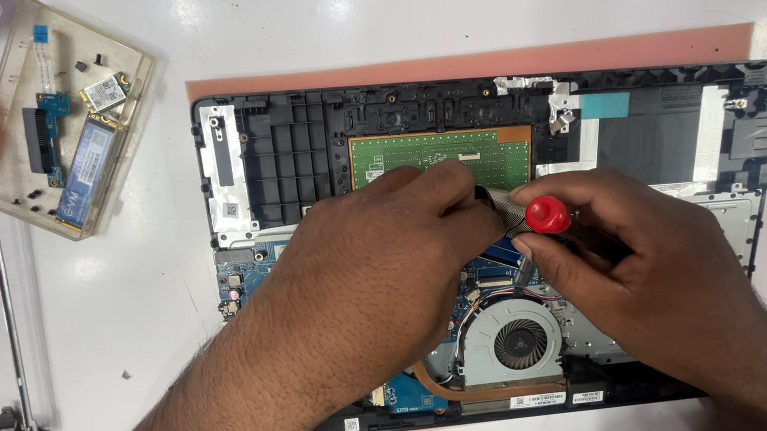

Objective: The person works on a disassembled laptop on a repair bench, using a red-handled screwdriver to unscrew and remove components from the motherboard, then disconnects a flat ribbon cable by hand and brushes dust from the board area.

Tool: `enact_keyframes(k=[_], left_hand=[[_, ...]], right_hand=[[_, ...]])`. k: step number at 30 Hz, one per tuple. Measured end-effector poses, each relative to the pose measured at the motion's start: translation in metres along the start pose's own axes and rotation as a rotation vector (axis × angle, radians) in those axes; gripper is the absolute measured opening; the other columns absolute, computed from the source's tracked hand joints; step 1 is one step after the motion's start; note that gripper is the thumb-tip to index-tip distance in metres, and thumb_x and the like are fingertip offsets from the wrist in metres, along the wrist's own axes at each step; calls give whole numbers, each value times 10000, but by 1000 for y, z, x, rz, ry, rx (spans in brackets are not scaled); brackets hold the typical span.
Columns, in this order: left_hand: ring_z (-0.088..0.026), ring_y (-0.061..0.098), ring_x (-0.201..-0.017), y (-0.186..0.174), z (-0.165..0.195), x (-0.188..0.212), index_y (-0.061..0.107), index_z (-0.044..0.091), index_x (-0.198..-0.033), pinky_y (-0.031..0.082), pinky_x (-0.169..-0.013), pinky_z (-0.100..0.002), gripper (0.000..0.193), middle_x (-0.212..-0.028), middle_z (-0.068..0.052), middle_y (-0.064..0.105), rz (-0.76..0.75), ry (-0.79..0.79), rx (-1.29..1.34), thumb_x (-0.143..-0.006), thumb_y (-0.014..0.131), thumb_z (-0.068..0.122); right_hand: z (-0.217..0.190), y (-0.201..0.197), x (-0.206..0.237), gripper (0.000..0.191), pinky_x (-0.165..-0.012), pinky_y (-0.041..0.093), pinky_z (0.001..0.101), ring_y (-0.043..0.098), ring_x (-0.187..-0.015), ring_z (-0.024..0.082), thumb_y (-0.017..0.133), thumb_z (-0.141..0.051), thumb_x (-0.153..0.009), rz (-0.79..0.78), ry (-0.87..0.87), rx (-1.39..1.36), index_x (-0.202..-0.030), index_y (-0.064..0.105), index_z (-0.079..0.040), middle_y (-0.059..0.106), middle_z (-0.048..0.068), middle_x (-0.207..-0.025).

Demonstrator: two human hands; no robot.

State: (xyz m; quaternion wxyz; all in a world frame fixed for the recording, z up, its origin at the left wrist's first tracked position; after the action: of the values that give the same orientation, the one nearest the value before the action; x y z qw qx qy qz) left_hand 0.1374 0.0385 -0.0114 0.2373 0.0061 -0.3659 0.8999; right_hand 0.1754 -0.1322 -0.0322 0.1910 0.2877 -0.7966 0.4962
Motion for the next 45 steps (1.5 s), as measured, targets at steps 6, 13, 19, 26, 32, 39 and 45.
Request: enact_keyframes(k=[6,13,19,26,32,39,45], left_hand=[[-213,684,-1038,0,-1,1,678,134,-1267,619,-780,-380,359,-1090,-60,636,-21,-20,42,-911,696,98],[-230,691,-1057,-2,-1,0,656,159,-1274,621,-766,-399,465,-1129,-54,638,-11,9,23,-822,749,103],[-223,690,-1052,-3,1,-2,650,148,-1197,624,-756,-391,391,-1123,-55,645,20,34,47,-827,734,58],[-162,719,-915,-17,-1,1,583,103,-1062,630,-670,-326,258,-1003,-52,639,87,43,161,-861,644,-47],[-158,724,-917,-20,-2,1,580,100,-1081,631,-675,-326,258,-998,-46,645,97,41,182,-875,638,-44],[-183,723,-937,-19,-2,1,584,79,-1077,629,-695,-354,240,-1025,-66,652,107,57,148,-873,658,-23],[-176,723,-990,-16,-7,3,583,80,-1161,644,-704,-322,299,-1105,-59,657,52,19,222,-887,638,-26]], right_hand=[[7,1,1,421,-558,569,256,761,-690,70,786,-264,-882,-28,3,-97,-1278,670,-183,738,18,-802],[9,0,-1,402,-500,558,230,728,-679,70,769,-241,-909,-46,-75,-142,-1273,638,-135,722,25,-776],[5,0,0,500,-443,458,257,596,-538,54,836,-245,-852,6,-59,-56,-1292,622,-141,671,28,-745],[3,2,-2,427,-453,460,256,594,-542,53,845,-262,-862,7,-4,-70,-1210,636,-131,679,22,-729],[4,3,-1,437,-467,500,263,652,-552,65,826,-263,-846,-4,15,-12,-1215,631,-137,694,32,-740],[-4,-1,2,412,-459,477,227,623,-584,18,833,-185,-844,72,-122,-85,-1178,610,-93,684,16,-758],[0,2,6,380,-478,461,197,583,-622,3,835,-148,-870,96,-162,-199,-1169,611,-80,692,4,-775]])
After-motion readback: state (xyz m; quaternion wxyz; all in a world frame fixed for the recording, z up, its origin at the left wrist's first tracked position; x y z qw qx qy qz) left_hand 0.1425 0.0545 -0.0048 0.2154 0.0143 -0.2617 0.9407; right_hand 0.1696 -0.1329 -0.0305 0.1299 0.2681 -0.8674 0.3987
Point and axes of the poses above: each hand's wrist, its own x-axis away from the middle knuckle, its own y-axis out of the palm, z = x × y, the point moved 8 cm from there along -x, towards the middle knuckle
